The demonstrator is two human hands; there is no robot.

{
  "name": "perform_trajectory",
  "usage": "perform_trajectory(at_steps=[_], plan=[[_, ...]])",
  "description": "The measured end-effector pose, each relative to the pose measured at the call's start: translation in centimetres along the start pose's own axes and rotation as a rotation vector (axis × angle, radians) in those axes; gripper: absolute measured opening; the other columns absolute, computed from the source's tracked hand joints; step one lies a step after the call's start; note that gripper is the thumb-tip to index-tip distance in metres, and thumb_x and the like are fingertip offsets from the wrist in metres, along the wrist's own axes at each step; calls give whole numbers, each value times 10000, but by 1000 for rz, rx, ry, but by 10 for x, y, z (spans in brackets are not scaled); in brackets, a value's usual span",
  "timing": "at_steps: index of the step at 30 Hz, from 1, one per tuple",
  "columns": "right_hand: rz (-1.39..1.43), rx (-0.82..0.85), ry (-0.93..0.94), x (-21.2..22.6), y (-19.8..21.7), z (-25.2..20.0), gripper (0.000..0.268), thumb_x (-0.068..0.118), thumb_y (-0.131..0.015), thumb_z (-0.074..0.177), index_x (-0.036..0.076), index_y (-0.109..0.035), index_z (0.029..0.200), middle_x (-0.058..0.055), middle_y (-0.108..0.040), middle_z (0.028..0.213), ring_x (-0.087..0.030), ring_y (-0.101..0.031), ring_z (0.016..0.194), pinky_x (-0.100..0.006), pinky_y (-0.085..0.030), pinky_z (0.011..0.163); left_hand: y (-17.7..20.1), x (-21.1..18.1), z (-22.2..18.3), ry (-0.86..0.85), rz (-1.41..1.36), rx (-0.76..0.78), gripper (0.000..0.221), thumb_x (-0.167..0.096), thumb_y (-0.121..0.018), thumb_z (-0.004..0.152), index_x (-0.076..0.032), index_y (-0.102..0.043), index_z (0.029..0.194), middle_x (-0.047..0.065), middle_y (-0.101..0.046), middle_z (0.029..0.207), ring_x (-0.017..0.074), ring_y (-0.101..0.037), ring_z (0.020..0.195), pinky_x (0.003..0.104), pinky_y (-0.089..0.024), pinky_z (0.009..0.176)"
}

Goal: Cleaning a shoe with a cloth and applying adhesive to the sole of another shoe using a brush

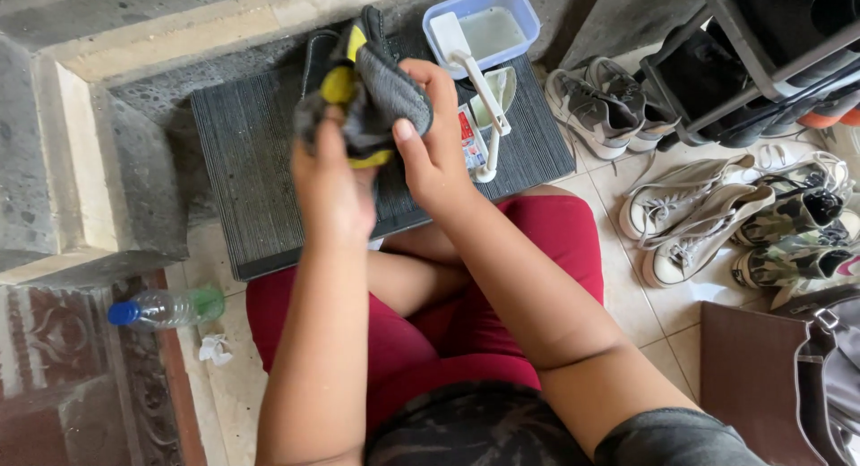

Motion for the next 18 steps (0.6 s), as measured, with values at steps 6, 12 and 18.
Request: perform_trajectory(at_steps=[6, 12, 18], plan=[[-139, -26, -61, -58, 17, -2, 466, 433, -394, 1115, 118, -626, 1368, -102, -541, 1254, -240, -568, 1215, -386, -447, 1099, 35, -25, 34, 76, -81, -237, 235, -217, -617, 890, -58, -671, 1053, 160, -736, 969, 294, -719, 804, 386, -615, 593], [-586, 262, -468, -159, 10, -52, 979, 627, -852, 777, 94, -426, 1479, -260, -509, 1320, -580, -596, 1169, -653, -503, 1018, 86, -38, 64, -61, -100, -465, 528, -376, -783, 793, -35, -659, 1176, 202, -698, 1078, 387, -747, 991, 588, -678, 892], [-669, 533, -616, -172, -12, -80, 1167, 489, -830, 812, 111, -96, 1637, -275, -436, 1433, -616, -517, 1253, -644, -500, 1051, 143, -20, 101, -27, 304, -385, 654, -473, -759, 891, 9, -547, 1280, 253, -639, 1241, 409, -735, 1098, 540, -664, 955]])
Point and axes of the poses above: each hand's wrist, its own z-axis towards the middle knuckle, its own y-axis out of the back of the hand, x = y × z, the point moved 7 cm from there along z, towards the middle knuckle
